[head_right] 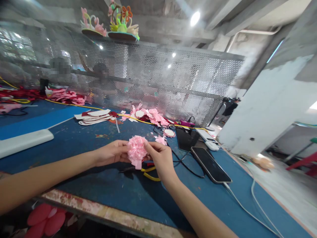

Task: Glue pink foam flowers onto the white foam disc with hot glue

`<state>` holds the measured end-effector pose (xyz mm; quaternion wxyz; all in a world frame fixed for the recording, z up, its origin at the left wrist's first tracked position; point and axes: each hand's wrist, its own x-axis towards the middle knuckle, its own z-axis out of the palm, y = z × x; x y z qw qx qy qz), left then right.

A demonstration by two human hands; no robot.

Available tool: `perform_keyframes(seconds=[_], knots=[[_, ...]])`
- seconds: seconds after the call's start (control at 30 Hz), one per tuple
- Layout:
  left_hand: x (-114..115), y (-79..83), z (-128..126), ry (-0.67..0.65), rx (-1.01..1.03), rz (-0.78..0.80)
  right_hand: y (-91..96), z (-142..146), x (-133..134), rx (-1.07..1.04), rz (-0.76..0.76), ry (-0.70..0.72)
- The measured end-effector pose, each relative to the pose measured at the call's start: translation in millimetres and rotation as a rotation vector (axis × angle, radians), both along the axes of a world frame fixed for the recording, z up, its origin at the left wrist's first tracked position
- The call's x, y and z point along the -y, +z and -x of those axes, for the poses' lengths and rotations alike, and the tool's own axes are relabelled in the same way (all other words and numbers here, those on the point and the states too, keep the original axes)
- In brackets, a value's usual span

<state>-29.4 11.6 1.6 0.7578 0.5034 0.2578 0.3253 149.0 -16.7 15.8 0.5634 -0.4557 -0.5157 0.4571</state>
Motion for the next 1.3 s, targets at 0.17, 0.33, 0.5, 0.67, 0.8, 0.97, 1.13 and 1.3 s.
perform_keyframes(seconds=[0.17, 0.33, 0.5, 0.67, 0.8, 0.97, 1.13, 1.3], knots=[[2, 1.1, -1, 0.023, 0.021, -0.050, 2.6, 1, 3, 0.079, -0.055, -0.058], [2, 1.9, -1, 0.022, -0.013, -0.073, 2.6, -1, 3, 0.180, -0.128, -0.069], [3, 1.9, 0, 0.014, 0.027, -0.010, 2.6, 0, 3, 0.191, -0.124, -0.124], [-1, -2.9, 2, -0.075, 0.071, 0.081, 3.3, -11, 4, 0.481, -0.492, -0.195], [0, -4.0, 1, -0.155, 0.086, 0.113, 2.6, -23, 3, 1.006, -0.806, 0.096], [-5, -0.7, 1, 0.150, 0.086, -0.030, 1.6, -22, -2, 1.205, -0.886, 0.243], [-32, 3.9, 17, 0.477, 0.171, -0.054, 2.6, -28, -17, 1.089, -0.791, -0.044], [-58, 2.3, 36, 0.690, 0.187, -0.065, -5.0, -33, -27, 1.226, -0.552, 0.000]])
